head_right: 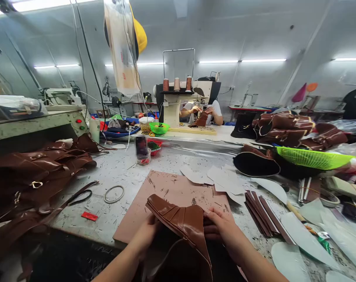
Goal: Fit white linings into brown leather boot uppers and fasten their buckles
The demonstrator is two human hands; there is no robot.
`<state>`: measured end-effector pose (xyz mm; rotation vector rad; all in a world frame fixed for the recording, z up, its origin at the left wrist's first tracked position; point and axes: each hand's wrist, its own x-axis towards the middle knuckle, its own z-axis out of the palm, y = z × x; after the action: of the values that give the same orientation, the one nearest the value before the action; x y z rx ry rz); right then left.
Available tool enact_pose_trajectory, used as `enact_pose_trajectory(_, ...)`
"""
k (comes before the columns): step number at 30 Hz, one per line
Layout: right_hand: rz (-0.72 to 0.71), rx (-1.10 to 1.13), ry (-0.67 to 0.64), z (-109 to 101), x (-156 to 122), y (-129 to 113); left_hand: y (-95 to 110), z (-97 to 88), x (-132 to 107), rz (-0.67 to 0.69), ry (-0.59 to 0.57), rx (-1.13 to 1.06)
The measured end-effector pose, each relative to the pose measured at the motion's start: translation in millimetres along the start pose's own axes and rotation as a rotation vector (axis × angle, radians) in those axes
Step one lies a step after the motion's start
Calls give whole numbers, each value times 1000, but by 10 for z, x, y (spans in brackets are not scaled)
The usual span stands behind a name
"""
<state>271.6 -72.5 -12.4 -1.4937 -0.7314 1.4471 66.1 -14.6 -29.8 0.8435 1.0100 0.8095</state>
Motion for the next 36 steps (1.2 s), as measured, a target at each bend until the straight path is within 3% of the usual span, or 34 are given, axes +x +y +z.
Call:
enact_pose_trajectory(5,-70,-65,5,-54,-20,107,-90,-50,59,7,-5,-3)
enact_pose_trajectory(11,-209,-481,-130,-242,23,-56,-65,-57,40,11,4,52)
enact_pose_trajectory(18,-110,-534,-134,-312,65,-9,-44,-33,-5,36,19,27)
enact_pose_trajectory(21,-61,-645,-227,-390,5,-31,-56,-53,0,11,4,10)
enact_pose_trajectory(23,-51,-763,-183,-442,-40,-108,-66,-59,2,11,-23,-6)
enact_pose_trajectory(26,-130,-787,-25,-376,-93,-203,-94,-51,-4,18,-26,-22)
enact_pose_trajectory(29,-176,-559,-50,-114,-161,-180,-83,-47,-10,35,-21,8)
enact_pose_trajectory(31,-325,-468,-24,52,-250,-144,36,-59,-14,42,-17,29)
enact_pose_trajectory(33,-534,-493,42,112,-397,-143,304,-68,-47,118,-7,104)
enact_pose_trajectory(36,-737,-683,82,-12,-702,-214,944,-4,-219,465,1,451)
